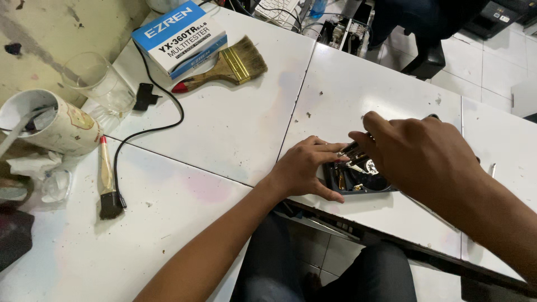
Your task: The person uses a screwdriver to manipulate components on a disassembled hard drive placed on a white table. They repeatedly tighten and loosen screws on the drive's circuit board while holding the device steady with their other hand.
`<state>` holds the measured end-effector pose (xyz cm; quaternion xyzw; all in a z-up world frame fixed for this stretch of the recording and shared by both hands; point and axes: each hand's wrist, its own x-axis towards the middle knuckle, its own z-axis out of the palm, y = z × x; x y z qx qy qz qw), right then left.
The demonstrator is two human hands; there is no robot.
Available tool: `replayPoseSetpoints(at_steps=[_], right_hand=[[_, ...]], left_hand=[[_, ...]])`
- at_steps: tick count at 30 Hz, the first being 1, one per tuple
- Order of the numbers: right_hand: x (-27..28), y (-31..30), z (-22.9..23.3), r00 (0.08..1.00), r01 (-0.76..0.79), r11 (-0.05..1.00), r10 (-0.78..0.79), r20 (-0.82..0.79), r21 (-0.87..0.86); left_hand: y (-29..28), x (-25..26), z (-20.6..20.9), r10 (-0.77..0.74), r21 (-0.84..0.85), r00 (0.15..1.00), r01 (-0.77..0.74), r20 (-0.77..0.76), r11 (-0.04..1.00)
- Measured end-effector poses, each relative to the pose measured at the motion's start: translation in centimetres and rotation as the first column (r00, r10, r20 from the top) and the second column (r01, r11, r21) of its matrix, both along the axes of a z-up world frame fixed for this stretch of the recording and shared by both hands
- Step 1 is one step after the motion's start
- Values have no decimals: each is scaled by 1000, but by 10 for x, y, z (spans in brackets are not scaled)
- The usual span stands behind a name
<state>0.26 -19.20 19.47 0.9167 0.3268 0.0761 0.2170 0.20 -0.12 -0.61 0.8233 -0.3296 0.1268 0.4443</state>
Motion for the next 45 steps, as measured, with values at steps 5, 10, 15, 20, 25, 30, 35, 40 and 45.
replayPoseSetpoints(at_steps=[5, 10, 15, 20, 25, 30, 35, 40, 45], right_hand=[[0, 21, 47, 786, 366, 921, -382, -486, -133], [-4, 31, 59, 728, 432, 856, -517, -450, -285], [14, 3, 23, 953, -13, 987, -36, -302, -160], [13, -5, 5, 989, -135, 987, 129, -73, -92], [8, 1, 14, 998, -46, 985, 38, -55, -165], [4, 4, 38, 833, 152, 987, -158, -531, -56], [17, -13, 22, 959, -160, 964, 101, -266, -212], [2, 3, 11, 987, 34, 999, -34, -158, -5], [2, -10, 21, 762, 358, 934, -286, -581, 10]], left_hand=[[1, 0, 4, -5, 7, 1000, 5, -1, 1000], [0, -1, 2, -5, 6, 1000, 5, 8, 1000], [1, -2, 7, 7, -20, 999, -6, 35, 1000], [0, -2, 6, 13, -9, 1000, -13, -17, 1000], [1, -2, 9, 5, 34, 999, -4, -46, 999], [-1, 0, 0, 21, -22, 1000, -21, 7, 1000], [-1, 0, 3, 22, 19, 1000, -22, 14, 1000], [1, -2, 5, 22, 43, 1000, -22, -12, 999], [0, -1, 2, 5, 10, 1000, -5, -22, 1000]])
